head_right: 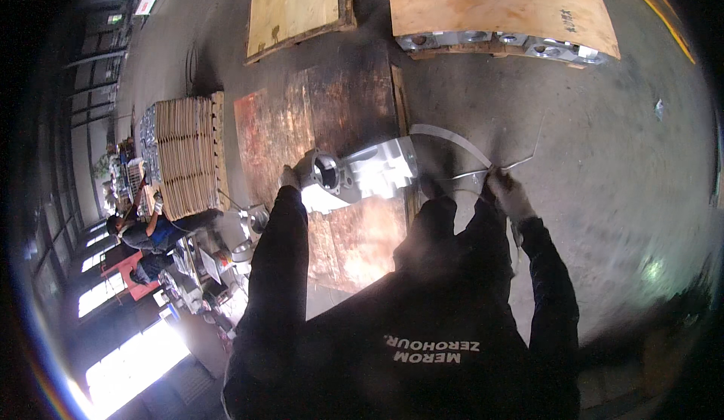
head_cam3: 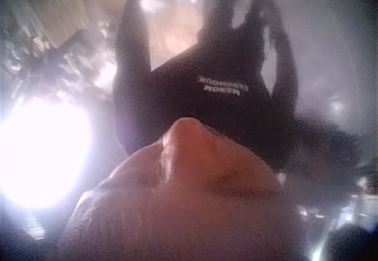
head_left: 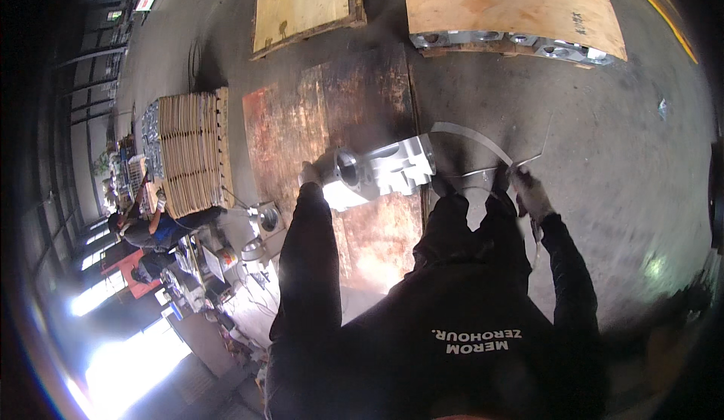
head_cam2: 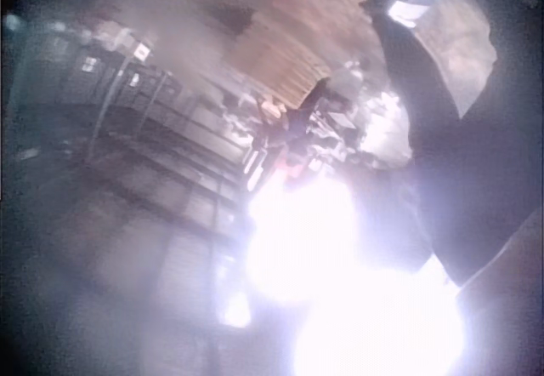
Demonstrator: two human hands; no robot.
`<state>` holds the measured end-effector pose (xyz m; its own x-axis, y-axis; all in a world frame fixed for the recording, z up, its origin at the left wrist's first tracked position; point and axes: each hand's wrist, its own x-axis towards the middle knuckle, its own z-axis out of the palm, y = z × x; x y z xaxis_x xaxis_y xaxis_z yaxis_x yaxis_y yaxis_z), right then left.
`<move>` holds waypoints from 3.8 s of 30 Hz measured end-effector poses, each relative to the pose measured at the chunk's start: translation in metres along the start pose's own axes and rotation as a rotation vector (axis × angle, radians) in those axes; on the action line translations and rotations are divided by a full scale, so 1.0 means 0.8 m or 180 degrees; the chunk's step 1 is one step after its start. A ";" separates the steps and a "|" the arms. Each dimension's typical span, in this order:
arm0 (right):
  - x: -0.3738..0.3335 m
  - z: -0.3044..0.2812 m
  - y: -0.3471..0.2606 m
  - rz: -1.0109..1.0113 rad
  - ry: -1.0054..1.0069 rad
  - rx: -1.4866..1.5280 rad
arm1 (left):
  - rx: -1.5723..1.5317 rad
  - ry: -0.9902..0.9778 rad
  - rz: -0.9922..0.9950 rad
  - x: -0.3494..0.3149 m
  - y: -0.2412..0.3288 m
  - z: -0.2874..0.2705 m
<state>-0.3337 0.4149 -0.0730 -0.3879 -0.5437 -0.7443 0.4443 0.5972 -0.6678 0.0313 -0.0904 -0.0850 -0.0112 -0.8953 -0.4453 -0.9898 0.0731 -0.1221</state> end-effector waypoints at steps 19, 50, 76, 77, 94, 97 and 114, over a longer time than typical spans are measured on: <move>0.050 0.155 -0.203 -0.2993 0.0439 -0.3471 | -0.2144 -0.0018 0.0810 -0.056 -0.092 -0.027; 0.100 0.636 -0.310 -0.3324 -0.0761 -0.6829 | -0.2783 -0.0581 -0.0473 -0.274 -0.011 0.179; -0.066 0.376 -0.187 -0.3410 -0.2163 -0.5468 | -0.3181 0.0877 -0.1272 -0.581 -0.117 0.291; -0.066 0.367 -0.164 -0.3390 -0.2015 -0.5187 | -0.3292 0.0500 -0.1430 -0.619 -0.118 0.288; -0.121 0.374 -0.069 -0.2971 -0.1391 -0.5254 | -0.3681 0.0586 -0.1624 -0.698 -0.252 0.416; -0.140 0.354 -0.047 -0.2653 -0.0941 -0.5034 | -0.4280 0.1035 -0.1171 -0.657 -0.292 0.430; -0.268 0.294 0.060 -0.3031 0.0154 -0.4688 | -0.4480 -0.0801 -0.1433 -0.666 -0.461 0.675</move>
<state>-0.0391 0.4216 0.0566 -0.0885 -0.9906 -0.1045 -0.9579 0.1134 -0.2638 0.4792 0.5966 -0.2815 0.2026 -0.6195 -0.7584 -0.2283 -0.7830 0.5786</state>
